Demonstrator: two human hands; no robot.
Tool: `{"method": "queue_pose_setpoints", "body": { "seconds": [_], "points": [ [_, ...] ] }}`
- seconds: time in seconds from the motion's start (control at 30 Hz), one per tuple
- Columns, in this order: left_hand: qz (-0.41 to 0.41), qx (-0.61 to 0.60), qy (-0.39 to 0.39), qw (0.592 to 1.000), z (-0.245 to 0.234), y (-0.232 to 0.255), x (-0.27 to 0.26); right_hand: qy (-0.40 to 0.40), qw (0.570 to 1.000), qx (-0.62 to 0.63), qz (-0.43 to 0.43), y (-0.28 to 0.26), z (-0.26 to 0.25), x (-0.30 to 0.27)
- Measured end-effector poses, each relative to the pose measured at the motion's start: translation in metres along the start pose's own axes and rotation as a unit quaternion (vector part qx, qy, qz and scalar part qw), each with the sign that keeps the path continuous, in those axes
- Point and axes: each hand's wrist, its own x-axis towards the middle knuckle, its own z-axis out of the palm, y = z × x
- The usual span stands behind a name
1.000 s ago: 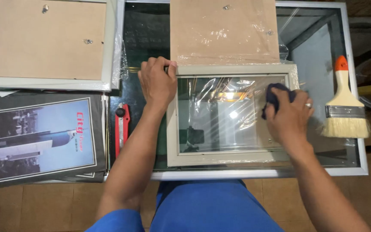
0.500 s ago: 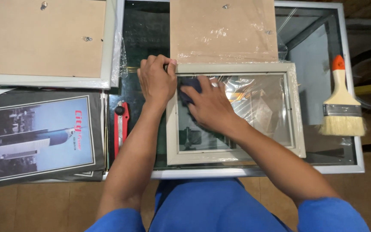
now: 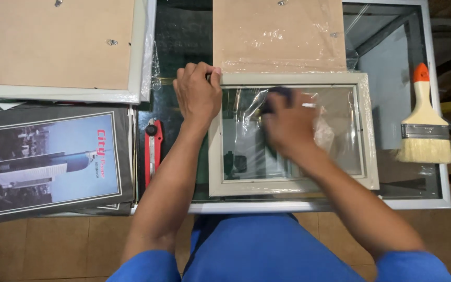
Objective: Wiping down the glass surface of a picture frame using a cloth.
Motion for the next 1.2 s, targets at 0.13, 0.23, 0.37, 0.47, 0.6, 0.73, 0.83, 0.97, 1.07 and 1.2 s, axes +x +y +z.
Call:
{"method": "queue_pose_setpoints", "body": {
  "seconds": [0.13, 0.23, 0.37, 0.47, 0.6, 0.73, 0.83, 0.97, 1.07, 1.2],
  "points": [
    [0.004, 0.002, 0.0, 1.0, 0.0, -0.002, 0.0, -0.062, 0.989, 0.022, -0.135, -0.06, -0.014, -0.016],
    [0.005, 0.007, -0.007, 1.0, 0.0, -0.002, 0.0, -0.065, 0.967, 0.043, -0.243, -0.039, -0.023, -0.047],
    [0.005, -0.001, -0.006, 1.0, -0.002, 0.0, 0.0, -0.054, 0.978, 0.086, -0.184, 0.055, -0.025, -0.085],
    [0.004, -0.004, -0.005, 1.0, -0.004, 0.003, 0.001, -0.029, 0.998, 0.02, -0.045, 0.119, -0.026, -0.097],
    [0.009, -0.003, 0.0, 1.0, -0.004, 0.003, 0.001, 0.055, 0.997, 0.008, 0.044, 0.119, -0.023, -0.084],
    [0.011, -0.007, -0.003, 1.0, -0.003, 0.0, 0.003, 0.095, 0.995, -0.022, 0.035, 0.056, 0.013, -0.034],
    [0.021, -0.01, 0.005, 1.0, -0.002, -0.001, 0.0, 0.053, 0.997, 0.056, -0.024, -0.022, 0.0, -0.023],
    [0.017, -0.011, -0.002, 1.0, -0.003, 0.0, 0.0, -0.096, 0.975, 0.09, -0.178, -0.041, -0.019, -0.056],
    [0.012, -0.012, -0.003, 1.0, -0.003, 0.001, 0.001, -0.078, 0.973, 0.094, -0.196, -0.002, -0.034, -0.082],
    [0.01, -0.019, 0.001, 1.0, -0.006, 0.003, 0.0, -0.014, 0.999, -0.016, -0.029, 0.095, -0.009, -0.096]
  ]
}}
